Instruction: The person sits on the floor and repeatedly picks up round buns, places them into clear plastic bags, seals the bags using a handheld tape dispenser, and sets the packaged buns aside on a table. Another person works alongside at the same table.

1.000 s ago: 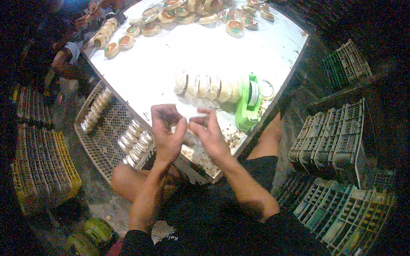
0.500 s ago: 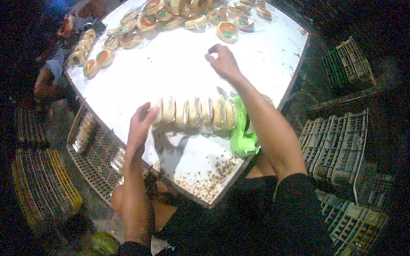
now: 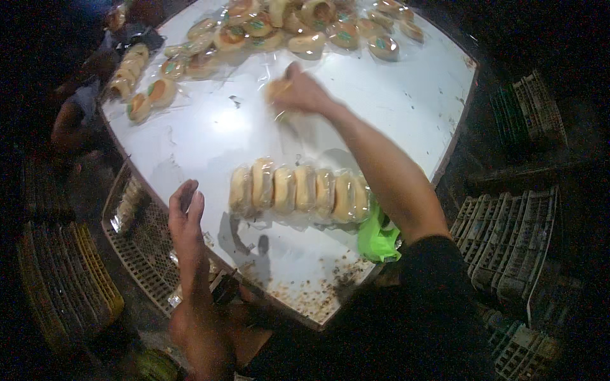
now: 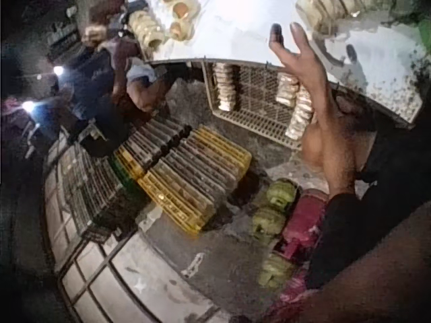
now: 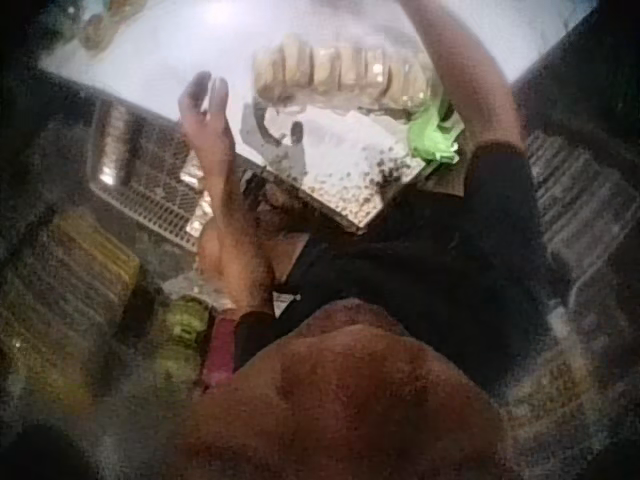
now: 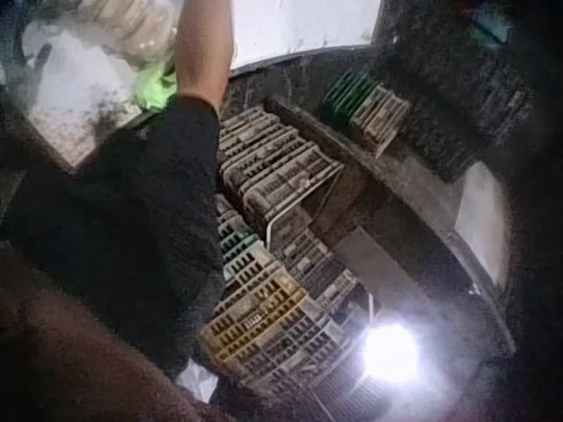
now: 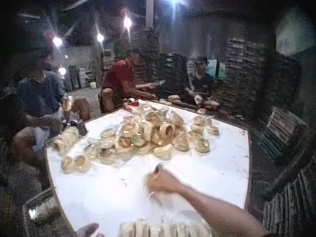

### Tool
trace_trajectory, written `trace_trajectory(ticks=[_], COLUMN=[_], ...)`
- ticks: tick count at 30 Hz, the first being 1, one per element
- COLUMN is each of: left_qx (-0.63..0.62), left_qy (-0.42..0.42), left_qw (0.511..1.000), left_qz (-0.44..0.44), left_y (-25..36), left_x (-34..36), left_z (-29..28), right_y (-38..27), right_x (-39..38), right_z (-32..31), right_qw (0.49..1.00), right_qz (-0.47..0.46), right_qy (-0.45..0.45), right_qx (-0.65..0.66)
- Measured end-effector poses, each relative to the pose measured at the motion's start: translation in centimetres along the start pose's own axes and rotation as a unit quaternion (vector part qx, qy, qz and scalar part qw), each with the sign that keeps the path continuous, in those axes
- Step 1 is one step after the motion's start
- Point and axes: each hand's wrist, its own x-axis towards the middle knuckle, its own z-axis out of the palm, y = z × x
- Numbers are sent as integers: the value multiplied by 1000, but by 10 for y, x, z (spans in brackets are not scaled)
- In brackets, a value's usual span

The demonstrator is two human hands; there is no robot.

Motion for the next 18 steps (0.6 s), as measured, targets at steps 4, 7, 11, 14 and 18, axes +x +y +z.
trace_trajectory(ticks=[4, 7, 11, 14, 18], left_qx=[-164, -197, -121, -247, -138], left_qy=[75, 211, 11, -21, -20], left_qw=[983, 953, 990, 968, 976], left_qz=[-33, 96, 73, 41, 170], left_y=[15, -11, 26, 10, 2], left_x=[-9, -19, -82, -103, -136], left_z=[-12, -19, -3, 3, 9], right_y=[-176, -215, -216, -212, -208], right_x=[-143, -207, -259, -289, -323], right_z=[43, 50, 44, 42, 36], right_qw=[978, 949, 966, 924, 915], right_qz=[-205, -241, -127, -31, -54], right_qy=[21, 30, 51, 123, 141], right_qx=[-42, 203, 217, 362, 374])
